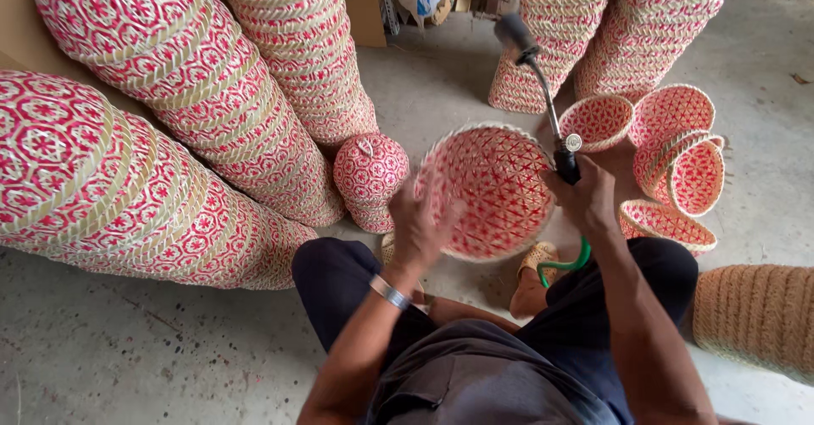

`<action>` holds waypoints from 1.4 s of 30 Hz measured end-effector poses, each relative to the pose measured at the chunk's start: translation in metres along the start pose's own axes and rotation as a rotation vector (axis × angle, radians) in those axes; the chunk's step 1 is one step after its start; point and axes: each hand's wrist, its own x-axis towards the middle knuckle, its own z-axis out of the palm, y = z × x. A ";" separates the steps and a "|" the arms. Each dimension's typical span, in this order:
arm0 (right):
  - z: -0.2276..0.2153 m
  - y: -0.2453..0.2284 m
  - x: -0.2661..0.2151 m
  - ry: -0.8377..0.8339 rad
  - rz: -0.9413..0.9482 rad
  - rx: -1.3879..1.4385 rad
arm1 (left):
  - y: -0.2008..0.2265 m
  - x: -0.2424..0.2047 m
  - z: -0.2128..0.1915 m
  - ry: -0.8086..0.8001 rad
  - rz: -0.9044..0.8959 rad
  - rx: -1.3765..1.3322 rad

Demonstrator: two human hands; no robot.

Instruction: The person sits on the floor and uses a blowtorch to apply heat to the interior and exterior surfaces of woven baskets. They rotate each basket to cover different areas and then place it back into a stack.

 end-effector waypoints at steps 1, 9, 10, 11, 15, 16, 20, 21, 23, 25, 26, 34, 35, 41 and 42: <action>-0.006 -0.001 0.001 -0.030 -0.022 -0.040 | -0.020 0.005 -0.005 0.058 -0.031 0.155; -0.010 -0.026 -0.006 -0.222 -0.051 -0.148 | -0.089 0.002 -0.004 -0.900 -0.513 -0.124; -0.009 -0.032 -0.008 -0.209 -0.039 -0.113 | -0.089 -0.006 -0.002 -0.829 -0.516 -0.227; -0.008 -0.039 -0.010 -0.199 -0.031 -0.079 | -0.090 -0.015 0.000 -0.752 -0.520 -0.331; -0.021 -0.053 -0.020 -0.182 -0.122 -0.099 | -0.094 -0.045 0.007 -0.383 -0.808 -1.257; -0.020 -0.054 -0.023 -0.247 -0.144 -0.135 | -0.095 -0.048 0.005 -0.343 -0.962 -1.272; 0.003 -0.055 -0.052 -0.437 -0.284 -0.250 | -0.091 -0.052 -0.009 -0.152 -1.239 -1.384; 0.010 -0.056 -0.061 -0.466 -0.324 -0.273 | -0.089 -0.055 -0.009 -0.105 -1.223 -1.429; 0.024 -0.058 -0.065 -0.466 -0.291 -0.247 | -0.092 -0.060 0.000 -0.014 -1.162 -1.454; 0.029 -0.063 -0.065 -0.505 -0.264 -0.210 | -0.102 -0.066 0.005 0.059 -1.100 -1.472; 0.026 -0.064 -0.065 -0.545 -0.252 -0.184 | -0.109 -0.068 0.008 0.086 -1.070 -1.477; 0.023 -0.074 -0.064 -0.516 -0.327 -0.276 | -0.118 -0.074 0.005 0.375 -0.912 -1.631; 0.022 -0.077 -0.064 -0.539 -0.324 -0.283 | -0.117 -0.071 0.004 0.396 -0.886 -1.649; -0.001 -0.088 -0.068 -0.505 -0.272 -0.284 | -0.115 -0.060 -0.010 0.510 -0.836 -1.632; -0.004 -0.088 -0.069 -0.534 -0.238 -0.270 | -0.114 -0.059 -0.012 0.529 -0.829 -1.624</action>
